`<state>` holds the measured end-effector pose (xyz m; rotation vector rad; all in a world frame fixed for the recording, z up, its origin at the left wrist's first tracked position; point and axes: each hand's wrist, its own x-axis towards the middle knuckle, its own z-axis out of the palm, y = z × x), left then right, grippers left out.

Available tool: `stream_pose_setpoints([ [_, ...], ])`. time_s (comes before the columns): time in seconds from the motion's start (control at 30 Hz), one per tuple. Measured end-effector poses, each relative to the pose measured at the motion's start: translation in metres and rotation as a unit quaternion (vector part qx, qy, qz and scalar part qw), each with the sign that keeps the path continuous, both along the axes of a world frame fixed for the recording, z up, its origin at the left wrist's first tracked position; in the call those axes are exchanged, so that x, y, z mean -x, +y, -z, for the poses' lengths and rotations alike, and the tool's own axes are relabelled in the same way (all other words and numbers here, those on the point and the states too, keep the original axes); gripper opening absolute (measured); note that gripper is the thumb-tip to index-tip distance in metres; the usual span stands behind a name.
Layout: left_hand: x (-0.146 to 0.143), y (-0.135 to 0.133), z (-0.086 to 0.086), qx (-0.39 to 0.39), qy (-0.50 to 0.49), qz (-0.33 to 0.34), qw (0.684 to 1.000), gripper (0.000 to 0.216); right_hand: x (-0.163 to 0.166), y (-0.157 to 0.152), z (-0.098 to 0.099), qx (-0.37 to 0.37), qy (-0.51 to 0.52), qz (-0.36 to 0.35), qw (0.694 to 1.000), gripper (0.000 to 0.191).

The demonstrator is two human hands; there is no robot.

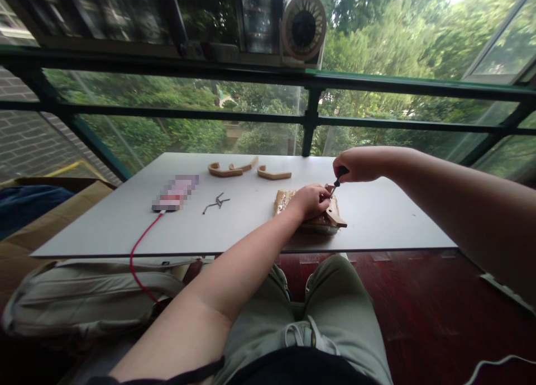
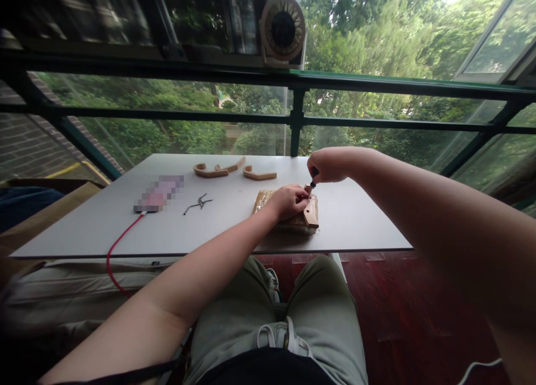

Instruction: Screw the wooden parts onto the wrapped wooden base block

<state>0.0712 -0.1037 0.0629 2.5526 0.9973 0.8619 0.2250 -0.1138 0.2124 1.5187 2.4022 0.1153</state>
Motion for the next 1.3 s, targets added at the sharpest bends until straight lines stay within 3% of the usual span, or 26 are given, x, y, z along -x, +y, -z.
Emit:
stream_pose_setpoints([
  [0.27,0.004,-0.004,-0.002,0.035,-0.008,-0.015,0.999,0.022,-0.004,0.007,0.005,-0.01,-0.019,0.005,1.0,0.024],
  [0.77,0.002,-0.004,-0.002,0.036,-0.01,-0.027,0.999,0.017,-0.008,0.014,0.008,-0.019,-0.037,0.046,0.998,0.049],
  [1.03,0.001,-0.003,-0.001,0.021,0.001,-0.026,0.999,0.019,-0.015,0.012,0.009,0.006,0.033,0.011,0.999,0.039],
  [1.3,0.001,0.002,0.004,0.003,-0.003,0.002,1.0,0.024,-0.008,0.005,0.005,0.014,0.024,-0.009,1.0,0.025],
])
